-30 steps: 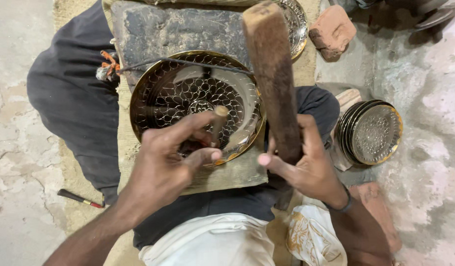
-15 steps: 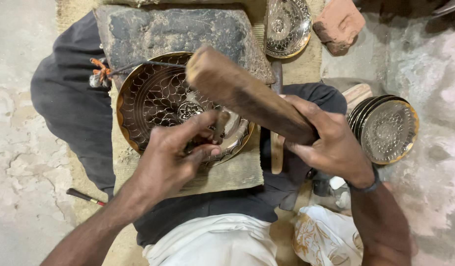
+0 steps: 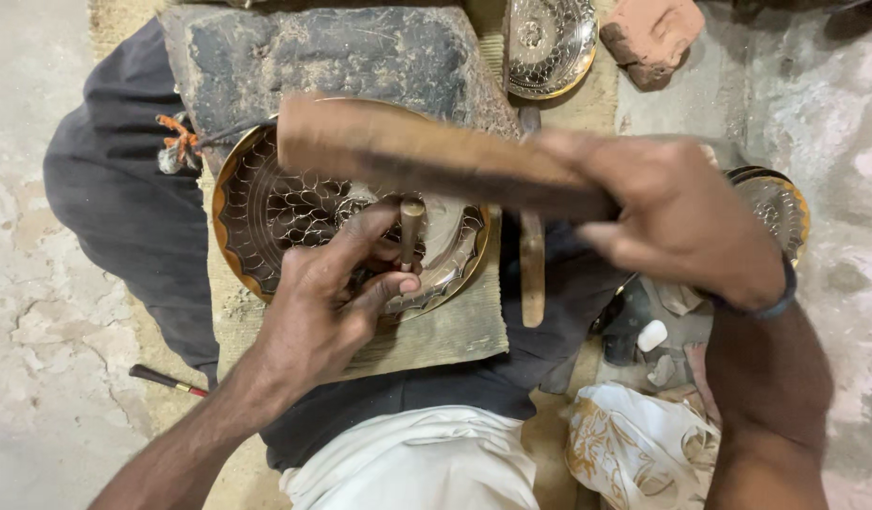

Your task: The person uses a hammer and a small metal punch to create a decorative pattern on a brass plate. They repeatedly strike the punch to form a series of indentations across the plate's surface.

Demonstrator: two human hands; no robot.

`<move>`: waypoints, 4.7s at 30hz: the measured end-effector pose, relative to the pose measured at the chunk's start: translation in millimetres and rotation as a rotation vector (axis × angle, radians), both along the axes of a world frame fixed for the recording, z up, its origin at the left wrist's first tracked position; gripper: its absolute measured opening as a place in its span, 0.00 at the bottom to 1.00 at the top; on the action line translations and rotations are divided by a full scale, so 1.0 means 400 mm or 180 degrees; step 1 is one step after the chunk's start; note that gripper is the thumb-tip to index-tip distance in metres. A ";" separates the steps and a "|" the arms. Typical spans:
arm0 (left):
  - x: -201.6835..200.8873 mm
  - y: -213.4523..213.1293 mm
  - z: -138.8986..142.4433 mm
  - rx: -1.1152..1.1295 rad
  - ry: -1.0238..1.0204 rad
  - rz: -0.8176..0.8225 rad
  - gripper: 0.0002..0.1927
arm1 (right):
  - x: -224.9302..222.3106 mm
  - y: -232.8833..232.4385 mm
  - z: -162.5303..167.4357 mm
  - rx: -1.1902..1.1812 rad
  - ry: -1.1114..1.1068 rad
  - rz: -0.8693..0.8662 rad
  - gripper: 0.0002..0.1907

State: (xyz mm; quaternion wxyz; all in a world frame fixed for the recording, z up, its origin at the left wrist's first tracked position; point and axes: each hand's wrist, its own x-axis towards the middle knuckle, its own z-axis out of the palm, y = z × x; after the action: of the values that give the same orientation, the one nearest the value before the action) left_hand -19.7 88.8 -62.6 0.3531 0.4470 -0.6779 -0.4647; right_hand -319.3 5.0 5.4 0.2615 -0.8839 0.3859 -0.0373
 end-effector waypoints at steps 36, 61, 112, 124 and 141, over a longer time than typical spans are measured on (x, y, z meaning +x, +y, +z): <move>0.005 -0.008 0.021 0.0422 -0.0142 -0.0191 0.33 | -0.001 0.105 0.002 0.0301 -0.0551 -0.0776 0.33; 0.010 -0.020 0.052 0.0478 -0.0010 -0.0243 0.31 | -0.033 0.152 -0.056 0.0403 -0.0712 -0.1090 0.34; 0.028 -0.038 0.023 0.0379 -0.0335 -0.0756 0.41 | -0.037 0.219 -0.120 0.0026 -0.0697 -0.1352 0.29; 0.034 -0.039 0.041 0.0422 -0.0293 -0.0801 0.41 | -0.019 0.222 -0.103 0.0424 -0.0808 -0.1430 0.23; 0.039 -0.048 0.042 0.0401 -0.0384 -0.0976 0.42 | -0.018 0.232 -0.097 0.0217 -0.0732 -0.1327 0.28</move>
State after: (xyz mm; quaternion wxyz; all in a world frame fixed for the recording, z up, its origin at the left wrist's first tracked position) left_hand -4.0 69.6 -45.9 0.2080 0.3867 -0.7277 -0.5270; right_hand -326.3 97.9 -33.3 0.3201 -0.7658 0.5287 -0.1778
